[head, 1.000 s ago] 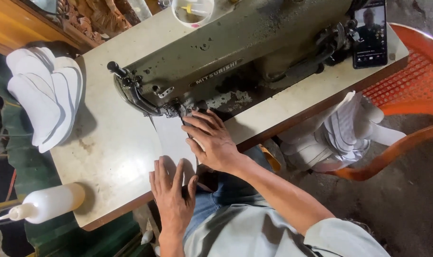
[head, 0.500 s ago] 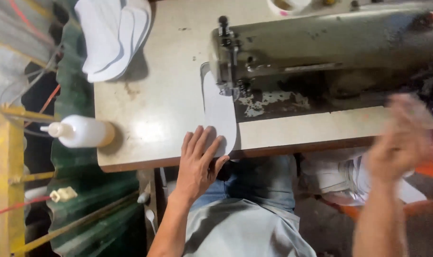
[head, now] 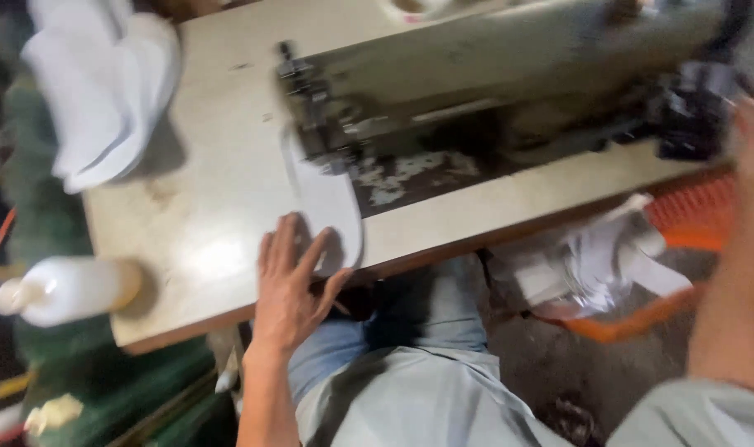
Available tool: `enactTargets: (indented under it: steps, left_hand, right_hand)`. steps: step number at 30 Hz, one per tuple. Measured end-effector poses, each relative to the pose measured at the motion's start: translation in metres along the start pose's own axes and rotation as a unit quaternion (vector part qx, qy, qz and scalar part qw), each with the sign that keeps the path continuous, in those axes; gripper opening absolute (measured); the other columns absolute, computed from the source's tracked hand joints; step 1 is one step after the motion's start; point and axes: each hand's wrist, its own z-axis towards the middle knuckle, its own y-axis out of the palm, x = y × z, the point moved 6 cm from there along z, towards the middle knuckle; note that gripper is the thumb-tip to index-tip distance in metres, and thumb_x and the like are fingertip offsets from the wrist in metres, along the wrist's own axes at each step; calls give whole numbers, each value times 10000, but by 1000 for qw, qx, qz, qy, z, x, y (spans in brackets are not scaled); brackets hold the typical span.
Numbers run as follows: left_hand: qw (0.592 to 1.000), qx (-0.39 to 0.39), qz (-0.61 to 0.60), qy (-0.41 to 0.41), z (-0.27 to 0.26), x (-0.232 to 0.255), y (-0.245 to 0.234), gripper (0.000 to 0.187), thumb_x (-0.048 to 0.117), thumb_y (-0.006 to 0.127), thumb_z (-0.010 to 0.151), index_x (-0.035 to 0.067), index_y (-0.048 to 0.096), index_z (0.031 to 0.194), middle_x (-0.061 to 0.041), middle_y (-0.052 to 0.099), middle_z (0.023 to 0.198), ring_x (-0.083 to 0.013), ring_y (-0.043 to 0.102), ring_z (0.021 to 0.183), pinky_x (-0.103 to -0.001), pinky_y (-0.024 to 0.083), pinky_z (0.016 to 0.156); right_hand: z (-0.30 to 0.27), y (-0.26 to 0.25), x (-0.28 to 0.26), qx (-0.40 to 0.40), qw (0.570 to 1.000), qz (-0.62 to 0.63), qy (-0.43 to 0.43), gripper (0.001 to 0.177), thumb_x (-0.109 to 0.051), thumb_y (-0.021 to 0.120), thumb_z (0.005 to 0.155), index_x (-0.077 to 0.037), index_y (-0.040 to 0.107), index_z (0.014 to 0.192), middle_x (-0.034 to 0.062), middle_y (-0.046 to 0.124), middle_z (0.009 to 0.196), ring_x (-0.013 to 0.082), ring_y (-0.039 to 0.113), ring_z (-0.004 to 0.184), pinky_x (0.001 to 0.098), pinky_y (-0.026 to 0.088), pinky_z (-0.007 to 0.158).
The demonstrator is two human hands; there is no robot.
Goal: Stitching the edges of shoe insoles using an industrial sewing machine at a fast pace.
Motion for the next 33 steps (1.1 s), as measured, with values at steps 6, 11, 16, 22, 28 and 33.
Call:
enactTargets:
  steps: [6, 11, 16, 22, 28, 33]
  left_hand:
    - [1000, -7, 22, -12, 5, -7, 9, 604, 508, 636, 935, 174, 578, 1435, -245, 403, 1606, -409, 320, 1533, -594, 238, 1233]
    - [999, -28, 17, -30, 12, -10, 12, 638, 551, 610, 928, 203, 550, 1459, -236, 371, 1622, -395, 283, 1546, -581, 184, 1253]
    - [999, -34, 7, -37, 16, -14, 14, 658, 535, 624, 924, 190, 528, 1477, -233, 345, 1635, -390, 265, 1551, -589, 159, 1259]
    - [1000, -2, -2, -22, 21, -13, 9, 694, 494, 660, 925, 108, 514, 1484, -248, 393, 1606, -391, 323, 1529, -580, 208, 1248]
    - [1000, -3, 1, -22, 26, -14, 9, 670, 500, 642, 936, 105, 533, 1466, -253, 400, 1596, -396, 338, 1517, -593, 209, 1240]
    - [1000, 9, 7, -16, 30, -17, 11, 654, 494, 643, 946, 99, 537, 1456, -248, 423, 1579, -407, 359, 1505, -604, 228, 1232]
  right_hand:
    - [-71, 55, -214, -71, 997, -14, 17, 599, -128, 540, 1057, -97, 286, 1599, 247, 548, 1466, 344, 581, 1249, 402, 497, 943]
    - [-74, 67, -238, -75, 991, -58, 97, 641, -51, 521, 1067, -165, 189, 1604, 206, 478, 1557, 355, 492, 1342, 477, 405, 1037]
    - [-72, 70, -241, -33, 990, -98, 98, 530, -98, 551, 1126, -92, 239, 1555, 252, 505, 1519, 385, 463, 1383, 547, 344, 1097]
    - [-47, 57, -164, -8, 998, 39, 54, 400, -277, 529, 1202, -140, 352, 1534, 190, 524, 1482, 256, 648, 1191, 359, 575, 863]
    - [-58, 61, -193, -21, 997, 4, 72, 349, -316, 455, 1174, -173, 402, 1488, 135, 562, 1364, 256, 603, 1170, 368, 519, 857]
    - [-56, 58, -187, -10, 999, -15, 39, 428, -334, 469, 1169, -124, 399, 1535, 186, 547, 1442, 305, 597, 1246, 408, 520, 908]
